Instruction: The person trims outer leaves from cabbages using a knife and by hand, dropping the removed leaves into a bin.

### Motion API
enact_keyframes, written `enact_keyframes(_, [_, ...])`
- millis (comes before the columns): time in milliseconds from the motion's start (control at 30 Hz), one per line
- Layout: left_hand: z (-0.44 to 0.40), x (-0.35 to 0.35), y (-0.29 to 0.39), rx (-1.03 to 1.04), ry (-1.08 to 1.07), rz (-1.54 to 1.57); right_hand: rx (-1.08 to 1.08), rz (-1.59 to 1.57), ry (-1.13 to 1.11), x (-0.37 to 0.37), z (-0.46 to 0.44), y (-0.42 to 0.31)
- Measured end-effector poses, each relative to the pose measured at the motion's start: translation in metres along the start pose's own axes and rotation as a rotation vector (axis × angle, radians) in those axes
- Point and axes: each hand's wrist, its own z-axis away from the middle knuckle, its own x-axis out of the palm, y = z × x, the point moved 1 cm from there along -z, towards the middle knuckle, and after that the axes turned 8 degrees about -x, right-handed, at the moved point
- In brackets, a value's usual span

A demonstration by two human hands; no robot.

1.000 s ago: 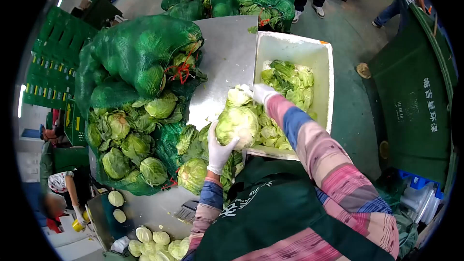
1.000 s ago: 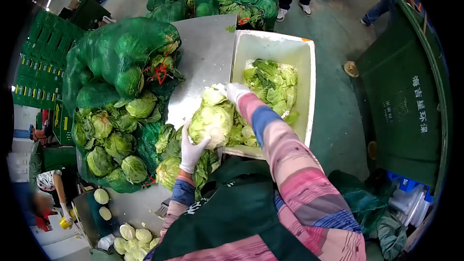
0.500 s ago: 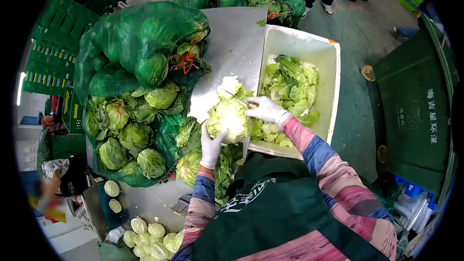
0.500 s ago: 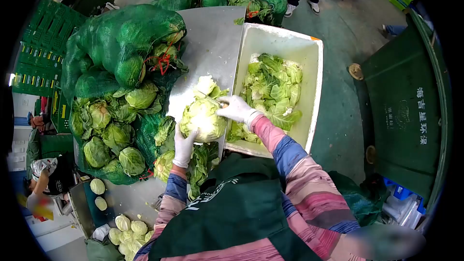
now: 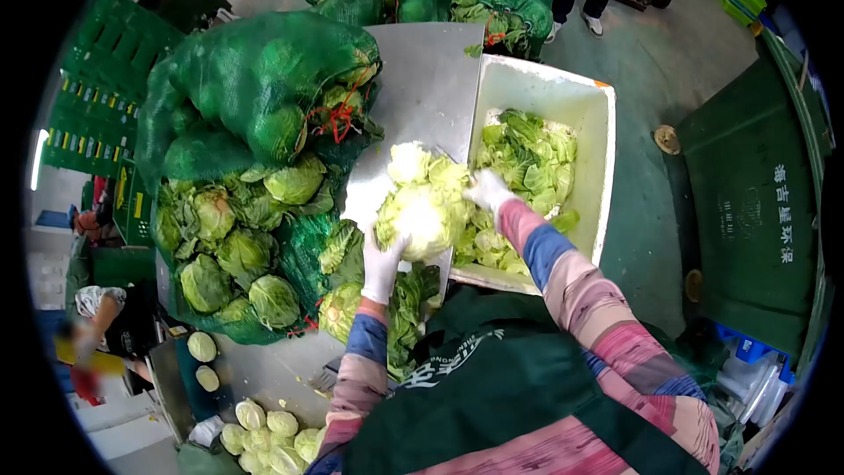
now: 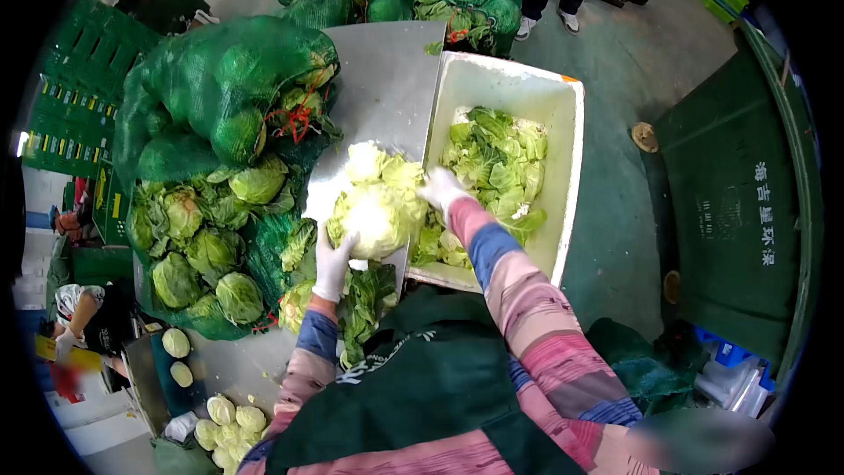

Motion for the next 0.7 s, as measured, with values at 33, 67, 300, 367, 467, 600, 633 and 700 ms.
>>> enact_keyframes(33, [0.004, -0.001, 0.004, -0.002, 0.002, 0.033, -0.069, -0.026, 0.085, 0.01, 0.004, 0.01])
enact_keyframes(67, [0.012, -0.001, 0.005, -0.018, 0.016, 0.075, -0.132, -0.043, 0.151, 0.017, 0.011, 0.018])
enact_keyframes(300, [0.049, -0.017, 0.005, -0.432, 0.169, 0.271, -0.243, -0.044, 0.048, 0.004, 0.047, -0.054])
enact_keyframes(367, [0.058, -0.007, 0.015, -0.508, 0.169, 0.484, -0.217, 0.185, -0.025, 0.001, 0.067, -0.094])
enact_keyframes(467, [0.042, 0.012, 0.031, -0.495, 0.223, 0.384, -0.298, 0.447, 0.02, 0.02, 0.079, -0.125])
enact_keyframes(600, [0.033, 0.024, 0.028, -0.482, 0.355, 0.298, -0.347, 0.545, 0.151, 0.044, 0.053, -0.107])
enact_keyframes(633, [0.031, 0.025, 0.022, -0.446, 0.364, 0.299, -0.254, 0.427, 0.093, 0.036, 0.048, -0.103])
enact_keyframes(700, [0.016, 0.011, -0.02, -0.342, 0.344, 0.228, -0.129, 0.302, 0.083, 0.032, 0.037, -0.081])
